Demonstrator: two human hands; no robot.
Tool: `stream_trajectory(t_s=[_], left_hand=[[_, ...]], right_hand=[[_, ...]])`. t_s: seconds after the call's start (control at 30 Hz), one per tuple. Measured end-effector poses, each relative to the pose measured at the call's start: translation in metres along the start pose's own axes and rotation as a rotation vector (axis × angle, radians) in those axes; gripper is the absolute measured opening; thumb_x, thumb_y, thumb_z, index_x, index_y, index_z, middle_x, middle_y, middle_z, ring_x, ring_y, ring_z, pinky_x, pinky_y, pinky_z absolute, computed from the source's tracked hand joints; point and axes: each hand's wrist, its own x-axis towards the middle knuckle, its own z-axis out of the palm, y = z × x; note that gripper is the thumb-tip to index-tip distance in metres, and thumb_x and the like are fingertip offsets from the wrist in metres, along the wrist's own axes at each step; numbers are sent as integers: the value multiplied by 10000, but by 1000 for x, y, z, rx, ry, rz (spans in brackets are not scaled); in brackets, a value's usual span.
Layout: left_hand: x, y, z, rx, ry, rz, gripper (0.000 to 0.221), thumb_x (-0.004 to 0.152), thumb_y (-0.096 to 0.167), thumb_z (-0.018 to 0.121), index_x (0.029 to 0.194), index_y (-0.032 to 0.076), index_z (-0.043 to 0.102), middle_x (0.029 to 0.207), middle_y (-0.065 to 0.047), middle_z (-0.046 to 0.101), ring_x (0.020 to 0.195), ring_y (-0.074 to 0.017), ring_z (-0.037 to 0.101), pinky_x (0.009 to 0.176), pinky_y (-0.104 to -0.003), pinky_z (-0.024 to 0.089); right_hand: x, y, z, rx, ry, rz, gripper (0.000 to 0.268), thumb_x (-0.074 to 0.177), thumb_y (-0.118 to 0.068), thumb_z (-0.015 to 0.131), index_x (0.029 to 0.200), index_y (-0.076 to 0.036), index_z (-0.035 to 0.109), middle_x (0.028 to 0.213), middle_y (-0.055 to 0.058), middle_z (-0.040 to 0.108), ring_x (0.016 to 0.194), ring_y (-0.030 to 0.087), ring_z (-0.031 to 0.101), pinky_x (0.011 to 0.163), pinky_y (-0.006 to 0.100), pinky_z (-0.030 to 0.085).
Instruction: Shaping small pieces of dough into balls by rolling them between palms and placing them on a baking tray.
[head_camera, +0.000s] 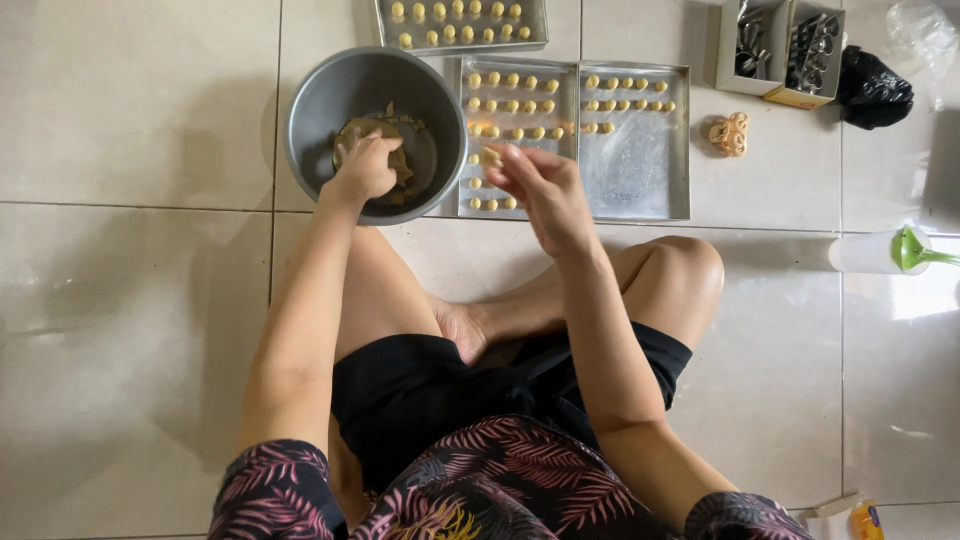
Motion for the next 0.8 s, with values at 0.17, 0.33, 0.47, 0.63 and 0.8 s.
stream_trajectory(t_s=[0.17, 0.33, 0.47, 0.63, 0.8], left_hand=[[-178, 172, -63, -699, 436, 638, 349, 1065, 106, 750, 1410, 52, 749, 1306, -233, 755, 1252, -356, 690, 1046, -466, 576], [-271, 252, -69, -1005, 395, 676, 178, 989, 187, 902, 1157, 149, 859, 1088, -23, 820, 967, -163, 843, 795, -234, 693], [-298, 275, -63, -1127, 551, 728, 171, 931, 27, 922, 1086, 37, 852, 979, -118, 803, 896, -210, 827, 799, -307, 712], [-308, 289, -49, -1027, 770, 761, 185, 902, -14, 937, 1056, 51, 860, 975, -96, 827, 867, -227, 842, 767, -316, 729], [-297, 304, -27, -677, 1314, 767, 225, 922, -24, 910, 1122, 65, 855, 1000, -70, 871, 834, -207, 848, 791, -320, 721]], right_hand=[[-59, -36, -24, -83, -49, -332, 198, 1009, 75, 798, 1206, 96, 787, 1164, 237, 743, 988, 239, 765, 938, 357, 674], [-108, -67, -23, -284, 37, -509, 317, 927, 135, 883, 1214, 147, 750, 1078, 259, 792, 971, 251, 789, 884, 348, 692], [-127, -75, -27, -411, 126, -706, 206, 889, 179, 913, 1063, 128, 817, 1025, 258, 775, 935, 278, 795, 864, 363, 709], [-148, -74, -16, -492, 273, -851, 169, 880, 180, 929, 1010, 137, 832, 987, 285, 762, 885, 297, 797, 760, 368, 715], [-158, -76, 1, -422, 241, -843, 167, 992, 64, 838, 1149, 116, 813, 1087, 302, 755, 991, 319, 801, 848, 431, 718]])
